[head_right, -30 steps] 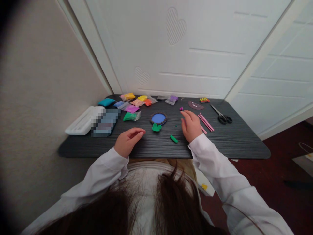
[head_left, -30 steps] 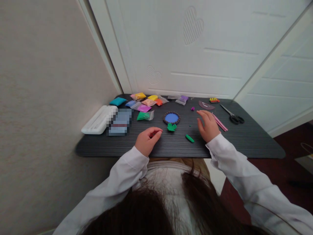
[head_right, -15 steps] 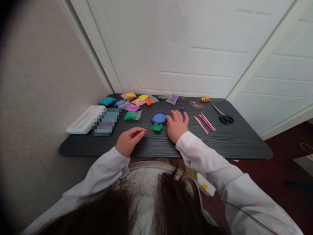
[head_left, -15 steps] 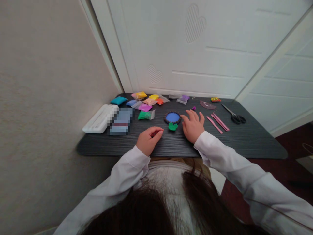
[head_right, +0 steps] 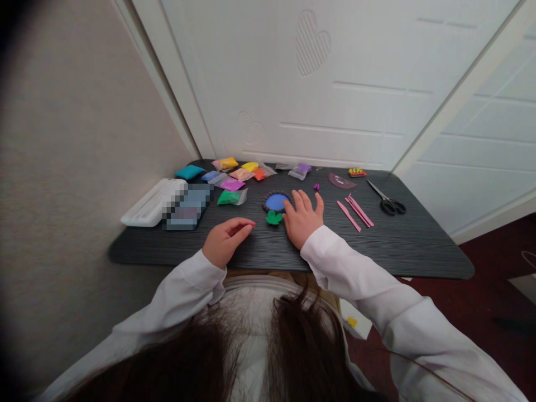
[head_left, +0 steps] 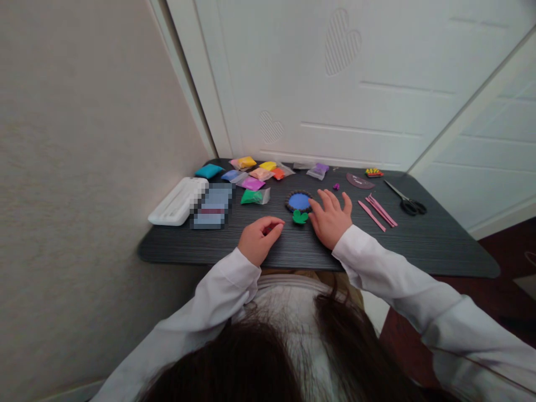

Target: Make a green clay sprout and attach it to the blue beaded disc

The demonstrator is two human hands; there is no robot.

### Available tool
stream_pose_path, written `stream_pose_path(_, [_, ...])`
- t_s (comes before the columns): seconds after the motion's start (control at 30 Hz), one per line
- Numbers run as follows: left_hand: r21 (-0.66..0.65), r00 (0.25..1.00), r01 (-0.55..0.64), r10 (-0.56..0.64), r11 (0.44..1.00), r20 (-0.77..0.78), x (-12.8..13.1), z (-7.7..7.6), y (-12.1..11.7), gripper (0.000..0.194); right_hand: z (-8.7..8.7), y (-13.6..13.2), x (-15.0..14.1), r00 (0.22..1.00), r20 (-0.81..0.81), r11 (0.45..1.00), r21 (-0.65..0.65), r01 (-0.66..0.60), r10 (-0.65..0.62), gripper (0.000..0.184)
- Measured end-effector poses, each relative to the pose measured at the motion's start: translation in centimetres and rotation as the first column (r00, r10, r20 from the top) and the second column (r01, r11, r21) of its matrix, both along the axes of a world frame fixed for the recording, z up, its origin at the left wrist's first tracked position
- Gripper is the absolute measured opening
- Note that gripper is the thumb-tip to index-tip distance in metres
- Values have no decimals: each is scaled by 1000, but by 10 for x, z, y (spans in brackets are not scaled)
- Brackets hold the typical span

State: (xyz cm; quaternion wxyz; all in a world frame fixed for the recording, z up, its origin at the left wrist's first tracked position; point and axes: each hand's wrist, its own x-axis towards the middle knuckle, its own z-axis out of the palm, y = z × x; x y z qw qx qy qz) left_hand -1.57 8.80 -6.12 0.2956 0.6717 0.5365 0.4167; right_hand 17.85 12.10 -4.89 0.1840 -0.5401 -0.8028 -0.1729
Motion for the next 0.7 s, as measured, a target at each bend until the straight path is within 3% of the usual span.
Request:
stream_pose_path(0.17, [-2, 1000, -2, 2, 1000, -6, 0, 0, 1, 25, 0, 6, 6, 997, 8, 997, 7, 78, -78, 37])
stream_pose_path(0.37, [-7, 1000, -1, 1, 1000, -11, 0, 0, 1, 25, -1, -4, 1, 998, 52, 999, -37, -19, 21, 37])
stream_pose_path(0.57, [1, 1000, 10, -10, 1000, -8, 0, -2, 1, 26, -3, 10, 16, 994, 31, 994, -43, 101, -100, 41])
stream_pose_path(0.7, [1, 1000, 4, -4, 1000, -3, -1, -2, 2, 25, -4, -3, 6, 999, 33, 997, -77, 6, -4, 40])
